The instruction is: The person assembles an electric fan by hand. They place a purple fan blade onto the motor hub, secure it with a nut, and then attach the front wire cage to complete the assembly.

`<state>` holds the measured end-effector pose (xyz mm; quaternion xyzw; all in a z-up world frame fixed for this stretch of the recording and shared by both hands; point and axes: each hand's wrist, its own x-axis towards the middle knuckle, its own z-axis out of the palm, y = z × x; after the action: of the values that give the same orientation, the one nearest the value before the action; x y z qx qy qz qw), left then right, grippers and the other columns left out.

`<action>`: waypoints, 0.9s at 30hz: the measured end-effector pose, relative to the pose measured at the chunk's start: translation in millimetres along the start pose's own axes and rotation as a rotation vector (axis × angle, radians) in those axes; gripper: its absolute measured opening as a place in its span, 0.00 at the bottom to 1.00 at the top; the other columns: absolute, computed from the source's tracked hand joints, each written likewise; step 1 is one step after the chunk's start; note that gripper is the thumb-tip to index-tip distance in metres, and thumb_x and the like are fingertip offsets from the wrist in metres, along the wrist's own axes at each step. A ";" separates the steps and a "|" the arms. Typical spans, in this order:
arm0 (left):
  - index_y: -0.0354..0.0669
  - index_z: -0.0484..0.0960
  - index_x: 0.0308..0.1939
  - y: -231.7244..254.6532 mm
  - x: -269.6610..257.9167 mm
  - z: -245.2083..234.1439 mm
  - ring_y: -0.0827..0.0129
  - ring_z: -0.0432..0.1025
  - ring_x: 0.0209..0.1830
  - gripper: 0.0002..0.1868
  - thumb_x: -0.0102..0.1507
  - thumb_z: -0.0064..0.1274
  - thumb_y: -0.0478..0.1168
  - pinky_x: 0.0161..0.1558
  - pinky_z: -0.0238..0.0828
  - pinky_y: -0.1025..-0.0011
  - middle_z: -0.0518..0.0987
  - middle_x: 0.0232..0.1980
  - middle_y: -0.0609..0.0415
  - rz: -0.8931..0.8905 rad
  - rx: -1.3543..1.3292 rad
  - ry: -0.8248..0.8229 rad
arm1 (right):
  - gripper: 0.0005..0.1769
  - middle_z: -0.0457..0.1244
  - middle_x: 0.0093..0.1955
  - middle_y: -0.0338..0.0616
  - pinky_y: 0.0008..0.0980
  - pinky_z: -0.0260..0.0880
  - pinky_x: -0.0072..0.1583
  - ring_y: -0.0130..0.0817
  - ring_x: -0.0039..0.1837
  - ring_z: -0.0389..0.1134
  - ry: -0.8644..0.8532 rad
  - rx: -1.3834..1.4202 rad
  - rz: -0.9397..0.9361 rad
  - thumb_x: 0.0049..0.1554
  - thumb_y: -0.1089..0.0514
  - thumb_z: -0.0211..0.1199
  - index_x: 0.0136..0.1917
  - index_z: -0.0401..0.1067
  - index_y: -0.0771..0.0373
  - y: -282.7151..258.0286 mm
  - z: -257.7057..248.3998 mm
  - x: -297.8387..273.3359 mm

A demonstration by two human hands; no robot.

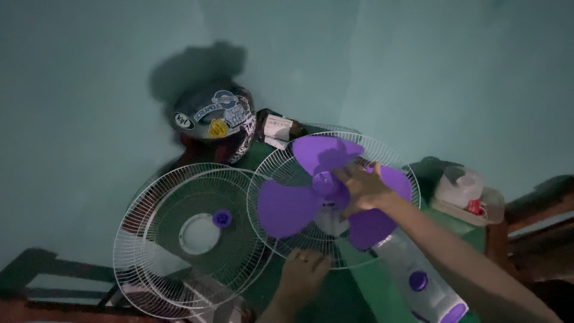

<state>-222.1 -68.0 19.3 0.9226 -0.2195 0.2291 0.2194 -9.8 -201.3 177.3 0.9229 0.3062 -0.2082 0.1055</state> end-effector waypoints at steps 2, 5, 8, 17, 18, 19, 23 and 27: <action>0.43 0.83 0.53 1.6 -2.7 3.7 0.57 0.75 0.47 0.14 0.64 0.51 0.35 0.46 0.68 0.57 0.81 0.47 0.48 -0.096 -0.035 0.008 | 0.75 0.43 0.84 0.46 0.68 0.36 0.79 0.45 0.85 0.42 -0.020 -0.019 0.054 0.34 0.25 0.76 0.84 0.41 0.48 -6.6 -2.9 -10.9; 0.41 0.81 0.53 3.1 0.3 2.6 0.58 0.74 0.46 0.14 0.65 0.53 0.39 0.45 0.67 0.58 0.82 0.50 0.48 -0.005 0.050 0.132 | 0.78 0.39 0.85 0.53 0.69 0.39 0.78 0.51 0.85 0.38 -0.048 -0.062 0.129 0.36 0.19 0.74 0.84 0.38 0.50 -17.9 -4.9 -24.8; 0.42 0.81 0.54 5.4 6.0 0.3 0.59 0.73 0.45 0.14 0.65 0.49 0.35 0.43 0.67 0.59 0.81 0.46 0.51 -0.038 0.027 0.073 | 0.78 0.36 0.85 0.55 0.70 0.39 0.77 0.54 0.85 0.36 -0.049 -0.049 0.108 0.37 0.15 0.72 0.84 0.36 0.50 -26.9 3.1 -38.0; 0.43 0.80 0.47 6.5 30.8 11.4 0.59 0.75 0.46 0.07 0.67 0.52 0.40 0.48 0.70 0.57 0.81 0.43 0.50 -0.010 0.218 0.194 | 0.49 0.65 0.62 0.57 0.54 0.68 0.65 0.52 0.66 0.67 0.091 -0.184 -0.014 0.45 0.27 0.71 0.69 0.64 0.57 -20.8 38.8 -48.6; 0.43 0.80 0.47 6.6 31.0 11.2 0.59 0.76 0.46 0.07 0.67 0.52 0.39 0.48 0.71 0.56 0.81 0.43 0.51 -0.013 0.197 0.217 | 0.41 0.71 0.55 0.54 0.46 0.75 0.62 0.48 0.60 0.74 0.087 -0.228 -0.003 0.46 0.29 0.70 0.62 0.73 0.59 -15.2 39.5 -45.6; 0.43 0.81 0.48 6.4 33.5 11.2 0.58 0.76 0.46 0.07 0.67 0.52 0.38 0.48 0.71 0.56 0.81 0.43 0.51 -0.015 0.177 0.243 | 0.38 0.71 0.51 0.53 0.46 0.76 0.58 0.48 0.56 0.74 0.172 -0.263 -0.066 0.46 0.33 0.71 0.60 0.74 0.59 -8.6 40.8 -42.9; 0.46 0.81 0.42 12.5 44.5 8.3 0.58 0.79 0.45 0.10 0.58 0.52 0.33 0.47 0.74 0.55 0.82 0.41 0.53 -0.006 0.253 0.420 | 0.21 0.72 0.45 0.50 0.45 0.77 0.52 0.47 0.50 0.75 0.393 -0.369 -0.167 0.46 0.48 0.70 0.52 0.77 0.57 21.4 45.8 -36.4; 0.43 0.80 0.40 2.7 72.3 -0.4 0.56 0.79 0.42 0.08 0.57 0.56 0.31 0.46 0.76 0.56 0.82 0.38 0.50 -0.060 0.046 0.100 | 0.19 0.71 0.51 0.50 0.43 0.77 0.56 0.44 0.55 0.75 0.372 -0.400 -0.108 0.48 0.50 0.67 0.52 0.79 0.57 30.7 47.2 -37.6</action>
<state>-165.8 -92.0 57.9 0.9210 -0.1751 0.2731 0.2158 -33.4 -260.3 154.1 0.8884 0.4042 0.0242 0.2163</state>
